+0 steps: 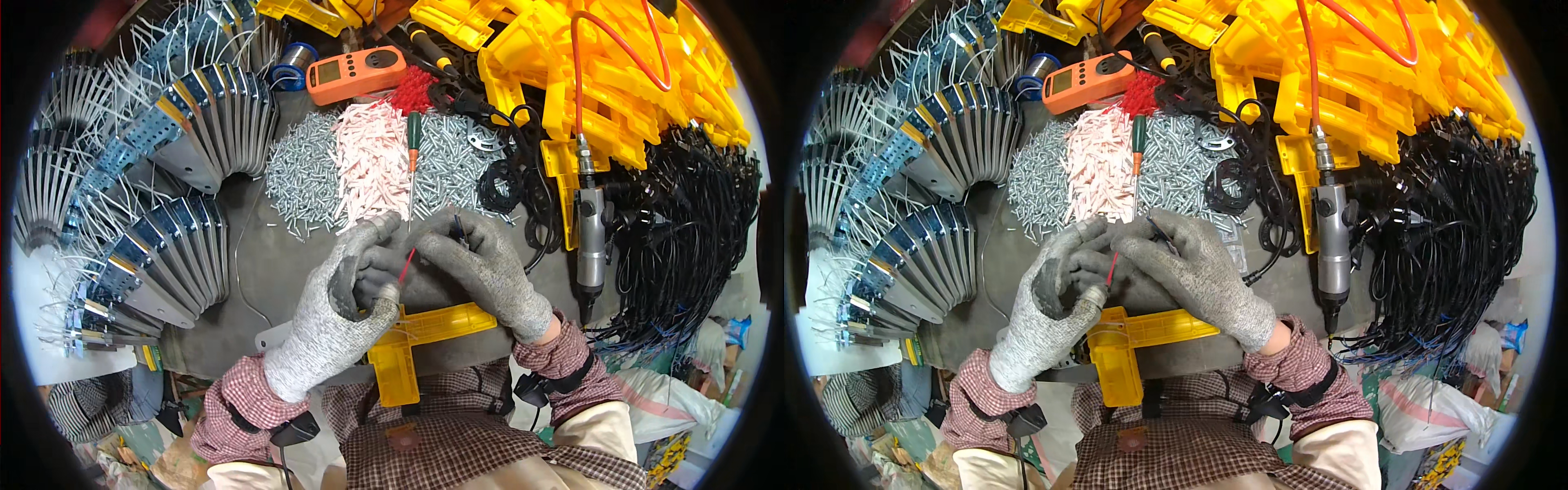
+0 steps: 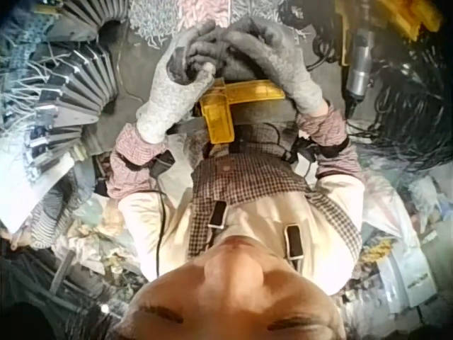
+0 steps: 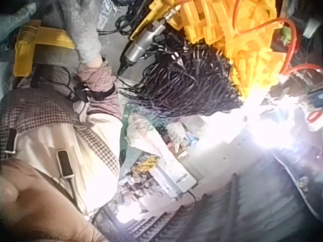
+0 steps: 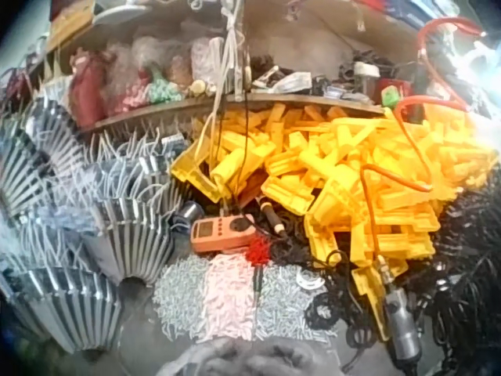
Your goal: The recorder is assembling an electronic device, involving wiring, soldering, and screw driving within a plastic housing.
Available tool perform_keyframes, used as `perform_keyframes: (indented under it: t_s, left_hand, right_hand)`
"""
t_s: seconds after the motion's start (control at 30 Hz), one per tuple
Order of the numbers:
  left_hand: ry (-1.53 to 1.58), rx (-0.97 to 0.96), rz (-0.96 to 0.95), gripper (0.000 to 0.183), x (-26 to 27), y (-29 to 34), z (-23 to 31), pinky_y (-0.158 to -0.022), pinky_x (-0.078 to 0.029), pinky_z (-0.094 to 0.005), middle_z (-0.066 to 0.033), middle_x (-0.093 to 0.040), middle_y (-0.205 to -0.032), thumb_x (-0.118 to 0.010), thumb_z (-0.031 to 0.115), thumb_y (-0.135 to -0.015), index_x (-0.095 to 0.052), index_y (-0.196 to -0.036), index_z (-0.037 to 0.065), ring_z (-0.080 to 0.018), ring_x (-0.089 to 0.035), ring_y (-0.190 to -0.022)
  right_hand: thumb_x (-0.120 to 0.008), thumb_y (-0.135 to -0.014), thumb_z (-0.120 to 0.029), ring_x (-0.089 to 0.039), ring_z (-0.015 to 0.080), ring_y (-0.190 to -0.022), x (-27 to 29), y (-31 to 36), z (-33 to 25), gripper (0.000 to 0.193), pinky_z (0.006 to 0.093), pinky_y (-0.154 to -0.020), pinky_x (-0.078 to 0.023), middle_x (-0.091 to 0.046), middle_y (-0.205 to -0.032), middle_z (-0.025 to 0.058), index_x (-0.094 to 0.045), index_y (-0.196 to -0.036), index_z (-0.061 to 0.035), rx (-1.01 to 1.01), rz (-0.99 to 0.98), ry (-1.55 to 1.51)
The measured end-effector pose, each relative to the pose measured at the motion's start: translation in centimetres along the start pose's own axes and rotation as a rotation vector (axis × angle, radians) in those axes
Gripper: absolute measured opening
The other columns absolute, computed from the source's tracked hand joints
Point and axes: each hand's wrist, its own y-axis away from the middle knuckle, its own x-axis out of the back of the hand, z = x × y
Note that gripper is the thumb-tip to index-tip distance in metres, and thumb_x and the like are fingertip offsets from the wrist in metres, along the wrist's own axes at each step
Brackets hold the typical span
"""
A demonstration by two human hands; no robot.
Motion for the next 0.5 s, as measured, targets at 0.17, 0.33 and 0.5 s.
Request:
perform_keyframes:
  t_s: [0.17,0.33,0.5]
  left_hand:
    - [0.376,0.193,-0.027,0.042,0.6,-1.6,0.4,-0.087,-0.057,-0.0244,-0.01,-0.067,-0.114,-0.067,0.006,-0.096,-0.052,-0.133,-0.006,-0.0105,-0.066,-0.103]
    - [0.282,0.14,0.077,0.019,0.4,-1.0,-0.9,-0.088,-0.056,-0.0263,-0.0072,-0.071,-0.102,-0.07,0.006,-0.096,-0.064,-0.113,-0.002,-0.0115,-0.068,-0.098]
    - [0.142,-0.066,0.239,0.015,-0.2,-0.3,-1.5,-0.087,-0.056,-0.0242,-0.0066,-0.068,-0.104,-0.065,0.003,-0.097,-0.064,-0.111,-0.002,-0.0095,-0.067,-0.097]
  right_hand:
    - [-0.069,-0.094,-0.015,-0.066,0.0157,-0.081,-0.7,0.1,0.7,0.014,0.0295,-0.072,-0.052,-0.069,-0.091,0.0085,-0.07,-0.1,-0.0024,0.167,0.089,0.166]
    - [-0.071,-0.091,-0.01,-0.067,0.0241,-0.078,-0.8,0.5,0.1,0.01,0.0337,-0.068,-0.051,-0.065,-0.088,0.0117,-0.069,-0.099,-0.0039,0.187,0.084,0.376]
    - [-0.075,-0.086,-0.008,-0.065,0.0262,-0.073,-1.3,0.8,0.0,0.015,0.0345,-0.063,-0.05,-0.063,-0.085,0.0113,-0.067,-0.098,-0.0051,0.351,0.07,0.524]
